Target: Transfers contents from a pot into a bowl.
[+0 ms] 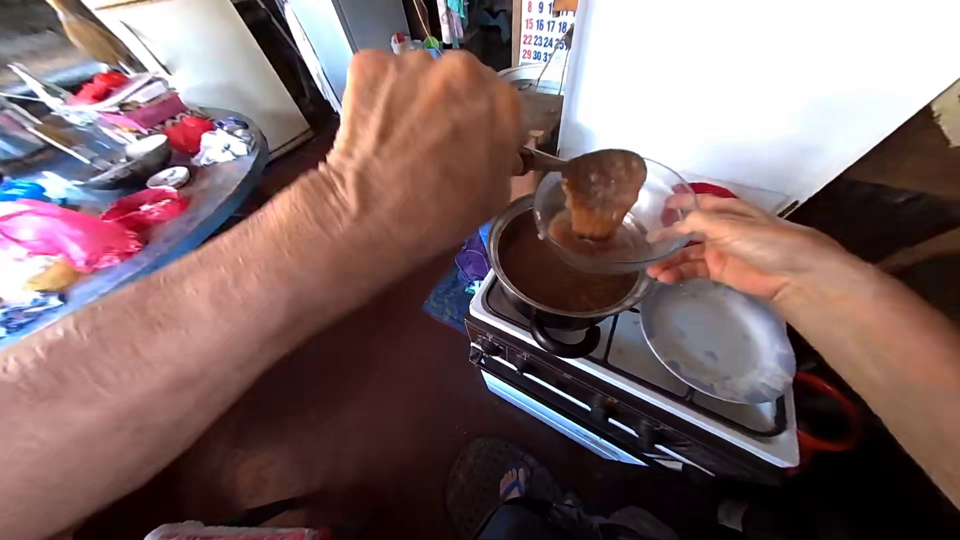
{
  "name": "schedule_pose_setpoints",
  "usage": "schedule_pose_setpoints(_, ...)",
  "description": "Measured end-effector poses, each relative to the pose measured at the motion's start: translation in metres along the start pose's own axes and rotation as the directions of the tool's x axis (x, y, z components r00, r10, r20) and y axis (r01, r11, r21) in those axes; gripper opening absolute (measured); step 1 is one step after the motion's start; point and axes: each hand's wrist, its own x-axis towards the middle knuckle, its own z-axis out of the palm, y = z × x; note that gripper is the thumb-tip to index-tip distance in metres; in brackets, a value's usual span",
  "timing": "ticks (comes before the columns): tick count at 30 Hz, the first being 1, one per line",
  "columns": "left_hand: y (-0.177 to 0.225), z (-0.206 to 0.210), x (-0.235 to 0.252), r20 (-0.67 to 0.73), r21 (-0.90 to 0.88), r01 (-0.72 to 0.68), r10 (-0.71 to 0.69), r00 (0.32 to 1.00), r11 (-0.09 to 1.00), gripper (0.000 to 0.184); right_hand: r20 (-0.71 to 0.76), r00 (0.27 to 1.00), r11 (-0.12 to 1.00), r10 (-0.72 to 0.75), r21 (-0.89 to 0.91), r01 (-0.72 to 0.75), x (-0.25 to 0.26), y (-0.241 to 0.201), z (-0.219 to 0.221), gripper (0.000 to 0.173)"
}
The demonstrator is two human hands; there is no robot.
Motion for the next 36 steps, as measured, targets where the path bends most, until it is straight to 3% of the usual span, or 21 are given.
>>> schedule_pose_setpoints(2,0.007,0.01,-0.011,-0.187,0.115,-0.13,0.15,0.971,0.985,0.03,0.014,1.0,0.999,0.018,0.03,-0.018,-0.001,0.002,0.002,0.035)
schedule_pose_setpoints(5,0.004,0.022,-0.016,-0.177,0.057,-0.129,0.137,0.975,0.99,0.03,0.032,0.999,0.999,0.02,0.027,-0.021,0.0,0.003,0.002,0.038)
schedule_pose_setpoints(7,-0.007,0.025,-0.013,0.009,-0.128,0.025,-0.024,1.0,0.991,0.03,0.032,0.999,1.0,0.004,0.006,-0.005,0.0,0.003,0.001,0.035)
schedule_pose_setpoints(9,-0.024,0.024,-0.002,0.261,-0.336,0.247,-0.162,0.952,0.909,0.026,0.018,1.0,1.0,-0.009,-0.011,0.009,0.001,0.003,-0.001,0.034)
schedule_pose_setpoints(10,-0.031,0.027,0.001,0.36,-0.423,0.359,-0.209,0.909,0.832,0.024,0.006,1.0,1.0,-0.013,-0.015,0.013,0.002,0.002,-0.004,0.037)
schedule_pose_setpoints(13,-0.051,0.038,0.0,0.587,-0.597,0.662,-0.315,0.746,0.453,0.024,-0.026,1.0,0.999,-0.007,-0.034,0.006,0.001,0.001,-0.012,0.041)
schedule_pose_setpoints(15,-0.064,0.045,-0.004,0.628,-0.579,0.725,-0.363,0.688,0.373,0.025,-0.055,0.999,0.999,0.0,-0.05,-0.002,0.0,0.0,-0.021,0.039)
schedule_pose_setpoints(17,-0.07,0.054,-0.009,0.593,-0.509,0.71,-0.4,0.699,0.486,0.023,-0.095,0.996,0.997,0.003,-0.07,-0.01,-0.004,-0.001,-0.03,0.037)
schedule_pose_setpoints(20,-0.058,0.065,-0.012,0.52,-0.298,0.548,-0.349,0.78,0.782,0.025,-0.112,0.994,0.995,-0.016,-0.104,0.004,-0.009,-0.003,-0.042,0.04)
schedule_pose_setpoints(23,-0.014,0.081,-0.01,0.492,-0.114,0.372,-0.272,0.827,0.921,0.025,-0.137,0.99,0.993,-0.045,-0.116,0.029,-0.01,-0.005,-0.048,0.038)
schedule_pose_setpoints(25,0.011,0.098,-0.005,0.486,-0.096,0.242,-0.166,0.858,0.965,0.025,-0.151,0.986,0.991,-0.066,-0.128,0.047,-0.01,-0.006,-0.048,0.039)
schedule_pose_setpoints(27,0.027,0.108,0.004,0.579,-0.168,0.223,-0.088,0.811,0.96,0.025,-0.157,0.984,0.99,-0.079,-0.125,0.06,-0.012,-0.008,-0.048,0.039)
schedule_pose_setpoints(30,0.026,0.12,0.017,0.728,-0.349,0.336,0.027,0.685,0.875,0.026,-0.163,0.983,0.99,-0.087,-0.127,0.067,-0.014,-0.009,-0.048,0.038)
schedule_pose_setpoints(36,-0.013,0.12,0.006,0.797,-0.5,0.619,0.043,0.602,0.606,0.031,-0.198,0.976,0.988,-0.089,-0.138,0.063,-0.017,-0.008,-0.057,0.035)
